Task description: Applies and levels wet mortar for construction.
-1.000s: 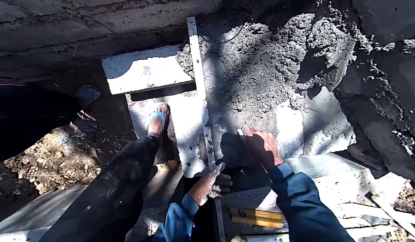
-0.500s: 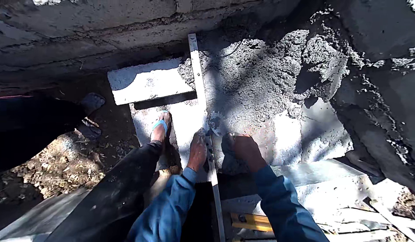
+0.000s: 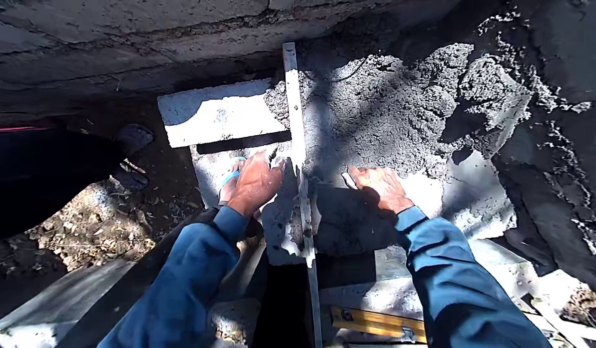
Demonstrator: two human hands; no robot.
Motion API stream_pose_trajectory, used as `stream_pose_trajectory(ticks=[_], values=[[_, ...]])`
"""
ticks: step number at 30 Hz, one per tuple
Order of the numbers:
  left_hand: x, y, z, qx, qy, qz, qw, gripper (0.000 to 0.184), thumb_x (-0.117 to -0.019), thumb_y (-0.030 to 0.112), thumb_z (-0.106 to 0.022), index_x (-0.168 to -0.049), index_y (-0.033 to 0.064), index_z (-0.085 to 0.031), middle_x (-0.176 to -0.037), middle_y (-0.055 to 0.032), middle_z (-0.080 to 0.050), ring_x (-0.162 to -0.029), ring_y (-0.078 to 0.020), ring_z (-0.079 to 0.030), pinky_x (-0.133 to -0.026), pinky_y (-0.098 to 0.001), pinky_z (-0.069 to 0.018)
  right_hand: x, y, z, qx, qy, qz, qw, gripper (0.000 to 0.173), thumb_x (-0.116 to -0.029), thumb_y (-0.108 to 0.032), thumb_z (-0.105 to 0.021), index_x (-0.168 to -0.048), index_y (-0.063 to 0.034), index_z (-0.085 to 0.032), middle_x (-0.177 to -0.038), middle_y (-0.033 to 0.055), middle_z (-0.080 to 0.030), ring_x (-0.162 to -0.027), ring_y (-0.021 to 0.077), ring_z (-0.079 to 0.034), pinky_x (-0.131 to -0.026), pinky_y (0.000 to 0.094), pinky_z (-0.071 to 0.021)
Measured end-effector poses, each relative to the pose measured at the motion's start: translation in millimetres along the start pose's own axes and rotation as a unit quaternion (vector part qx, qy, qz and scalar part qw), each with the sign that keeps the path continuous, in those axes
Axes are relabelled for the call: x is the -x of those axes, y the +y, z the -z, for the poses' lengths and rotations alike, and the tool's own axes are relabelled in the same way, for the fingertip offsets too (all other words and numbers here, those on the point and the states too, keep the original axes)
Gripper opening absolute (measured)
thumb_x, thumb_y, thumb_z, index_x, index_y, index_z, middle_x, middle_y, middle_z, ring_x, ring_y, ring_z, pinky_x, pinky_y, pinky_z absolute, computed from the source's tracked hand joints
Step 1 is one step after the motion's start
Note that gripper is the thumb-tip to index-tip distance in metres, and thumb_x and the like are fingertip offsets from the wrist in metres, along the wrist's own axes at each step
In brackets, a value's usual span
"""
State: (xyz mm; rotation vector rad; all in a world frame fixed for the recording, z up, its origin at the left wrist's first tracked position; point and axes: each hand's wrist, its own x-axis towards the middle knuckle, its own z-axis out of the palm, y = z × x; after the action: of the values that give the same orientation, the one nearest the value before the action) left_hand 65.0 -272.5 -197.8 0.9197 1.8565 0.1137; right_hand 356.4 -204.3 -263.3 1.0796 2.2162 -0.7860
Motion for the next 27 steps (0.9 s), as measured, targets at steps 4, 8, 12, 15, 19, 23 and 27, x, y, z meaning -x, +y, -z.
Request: stream_pose_trajectory(ticks=[4, 8, 12, 15, 19, 23, 27], values=[[28, 30, 32, -0.063, -0.024, -0.023, 0.997, 0.043, -0.1061, 0.034, -0.052, -0.139, 0.0084, -0.061, -0.126, -0.0159, -0.066, -0.117, -0.0326, -0.064, -0.1, -0.0599, -0.0484, -40, 4, 22, 0.021, 0.062, -0.016, 0.998, 0.042, -0.1082, -0.038, -0.043, -0.108, -0.004, -0.068, -0.085, 0.0246, -0.07, -0.083, 0.048, -0.07, -0.069, 0.0638, -0.0525], [83, 46, 44, -0.09, -0.031, -0.081, 0.992, 0.048, -0.1028, 0.04, -0.049, -0.141, 0.0128, -0.061, -0.129, -0.0087, -0.067, -0.12, -0.0248, -0.064, -0.104, -0.0546, -0.0473, -60, -16, 56, -0.045, 0.103, -0.134, 0.985, 0.04, -0.1058, -0.036, -0.05, -0.111, -0.0008, -0.068, -0.092, 0.0277, -0.07, -0.09, 0.0495, -0.07, -0.073, 0.0657, -0.0532], [114, 51, 27, -0.153, -0.055, -0.133, 0.978, 0.051, -0.0973, 0.035, -0.053, -0.141, 0.0104, -0.062, -0.135, -0.0116, -0.065, -0.113, -0.0314, -0.067, -0.093, -0.0522, -0.0549, -35, -47, 48, -0.155, 0.148, -0.22, 0.952, 0.045, -0.107, -0.042, -0.048, -0.123, -0.0038, -0.065, -0.096, 0.0255, -0.071, -0.091, 0.0467, -0.07, -0.075, 0.0651, -0.0544], [108, 65, 14, -0.255, -0.166, -0.13, 0.944, 0.054, -0.0991, 0.033, -0.056, -0.145, 0.0047, -0.055, -0.143, -0.0182, -0.059, -0.124, -0.0396, -0.06, -0.097, -0.0557, -0.0503, -18, -36, 48, -0.115, 0.1, -0.222, 0.963, 0.038, -0.1069, -0.028, -0.05, -0.136, -0.0051, -0.062, -0.11, 0.0262, -0.07, -0.097, 0.0473, -0.069, -0.081, 0.0638, -0.0534], [103, 79, 1, -0.28, -0.169, -0.175, 0.929, 0.052, -0.1025, 0.036, -0.048, -0.145, 0.0077, -0.058, -0.143, -0.0157, -0.059, -0.123, -0.0375, -0.062, -0.095, -0.0524, -0.0526, -30, 10, 73, 0.002, 0.093, -0.207, 0.974, 0.027, -0.1047, -0.012, -0.051, -0.125, 0.0028, -0.061, -0.096, 0.0287, -0.069, -0.084, 0.0496, -0.07, -0.069, 0.0617, -0.0553], [91, 88, -2, -0.283, -0.139, -0.199, 0.928, 0.053, -0.0981, 0.034, -0.055, -0.143, 0.006, -0.059, -0.138, -0.0156, -0.063, -0.115, -0.0361, -0.066, -0.089, -0.0497, -0.0549, -52, 17, 103, -0.007, 0.069, -0.265, 0.962, 0.031, -0.1059, -0.014, -0.048, -0.129, 0.0026, -0.059, -0.098, 0.0301, -0.07, -0.093, 0.0509, -0.07, -0.075, 0.0642, -0.0543], [82, 98, -1, -0.292, -0.168, -0.179, 0.924, 0.057, -0.0998, 0.036, -0.053, -0.149, 0.0069, -0.053, -0.143, -0.0154, -0.059, -0.121, -0.0355, -0.063, -0.094, -0.0492, -0.0529, -66, 28, 117, -0.028, 0.08, -0.287, 0.954, 0.031, -0.1075, -0.017, -0.045, -0.125, 0.003, -0.06, -0.098, 0.0309, -0.069, -0.094, 0.0519, -0.07, -0.075, 0.0644, -0.0539]])
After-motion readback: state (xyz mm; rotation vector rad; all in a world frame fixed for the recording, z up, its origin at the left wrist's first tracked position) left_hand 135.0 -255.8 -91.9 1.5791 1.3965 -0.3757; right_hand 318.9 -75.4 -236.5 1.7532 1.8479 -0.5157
